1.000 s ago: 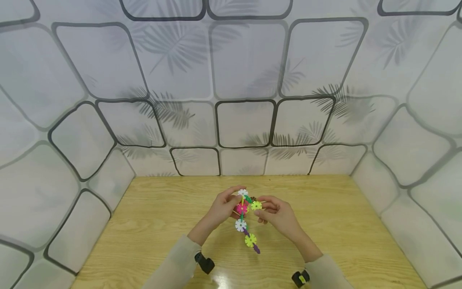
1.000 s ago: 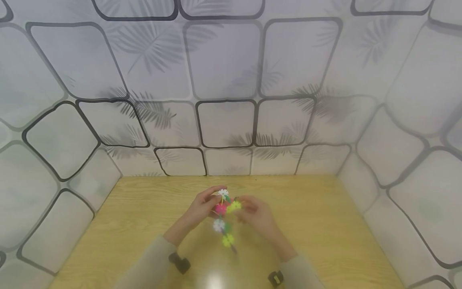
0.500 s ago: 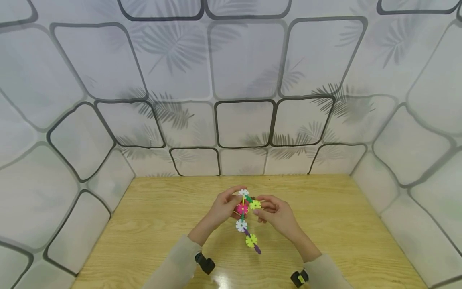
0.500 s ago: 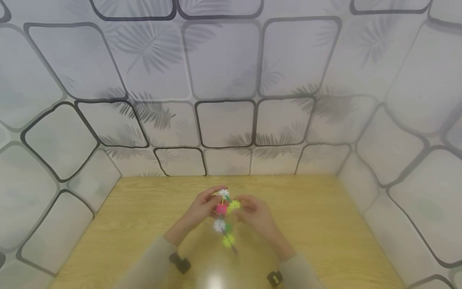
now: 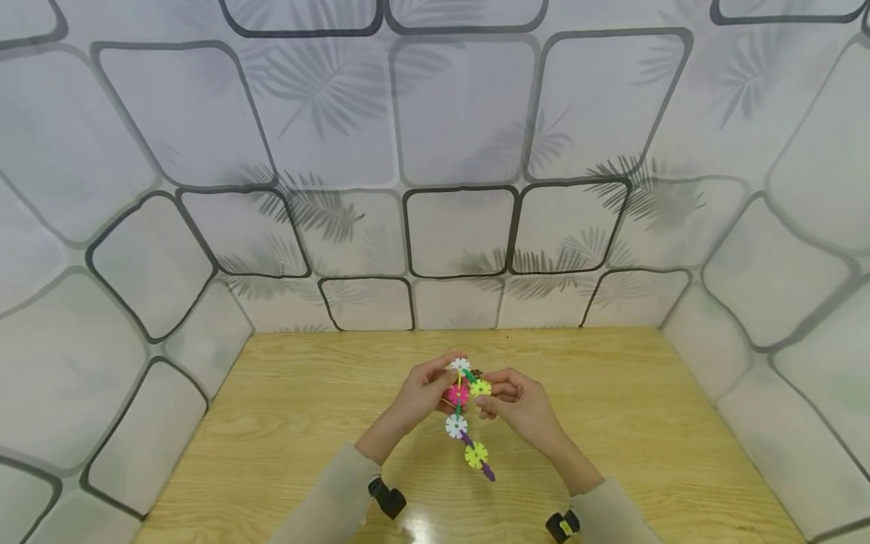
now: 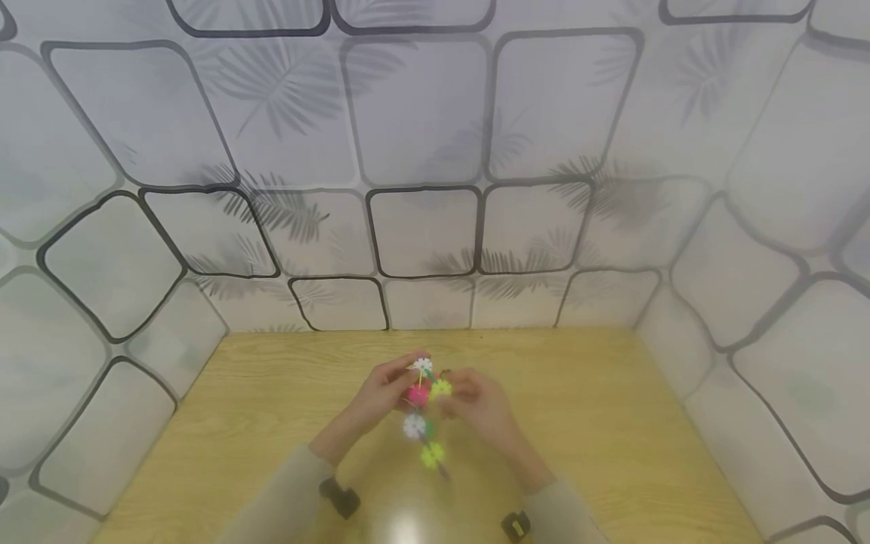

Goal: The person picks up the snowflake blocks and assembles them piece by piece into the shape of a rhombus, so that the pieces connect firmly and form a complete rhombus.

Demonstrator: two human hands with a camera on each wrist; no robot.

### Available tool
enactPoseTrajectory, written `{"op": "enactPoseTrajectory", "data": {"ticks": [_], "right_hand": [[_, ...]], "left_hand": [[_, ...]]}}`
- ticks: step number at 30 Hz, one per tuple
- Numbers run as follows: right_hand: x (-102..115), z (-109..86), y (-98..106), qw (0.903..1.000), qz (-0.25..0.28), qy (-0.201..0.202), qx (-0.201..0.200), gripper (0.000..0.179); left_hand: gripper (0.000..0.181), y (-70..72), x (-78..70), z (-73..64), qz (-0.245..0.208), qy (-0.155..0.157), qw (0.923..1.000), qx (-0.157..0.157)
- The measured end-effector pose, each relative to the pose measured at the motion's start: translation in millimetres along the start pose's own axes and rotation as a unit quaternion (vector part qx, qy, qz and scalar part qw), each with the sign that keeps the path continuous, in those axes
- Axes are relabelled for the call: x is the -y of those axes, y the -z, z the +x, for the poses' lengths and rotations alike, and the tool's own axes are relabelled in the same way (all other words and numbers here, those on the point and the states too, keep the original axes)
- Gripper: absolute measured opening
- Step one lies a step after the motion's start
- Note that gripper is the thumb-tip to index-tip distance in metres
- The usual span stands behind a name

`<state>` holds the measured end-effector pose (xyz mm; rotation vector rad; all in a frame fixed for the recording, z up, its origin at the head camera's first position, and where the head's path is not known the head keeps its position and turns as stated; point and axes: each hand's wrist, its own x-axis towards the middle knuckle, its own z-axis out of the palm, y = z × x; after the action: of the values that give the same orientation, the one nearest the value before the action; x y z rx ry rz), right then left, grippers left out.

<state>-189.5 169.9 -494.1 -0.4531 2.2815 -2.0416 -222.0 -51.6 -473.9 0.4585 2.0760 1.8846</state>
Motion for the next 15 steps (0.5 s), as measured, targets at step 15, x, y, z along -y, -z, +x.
{"op": "enactPoseTrajectory", "data": {"ticks": [15], "right_hand": [[-1.3, -0.1, -2.4, 0.9998, 0.003, 0.018, 0.004, 0.034]], "left_hand": [[0.045, 1.5, -0.2, -0.7, 0.002, -0.011, 0.9998, 0.018]]}}
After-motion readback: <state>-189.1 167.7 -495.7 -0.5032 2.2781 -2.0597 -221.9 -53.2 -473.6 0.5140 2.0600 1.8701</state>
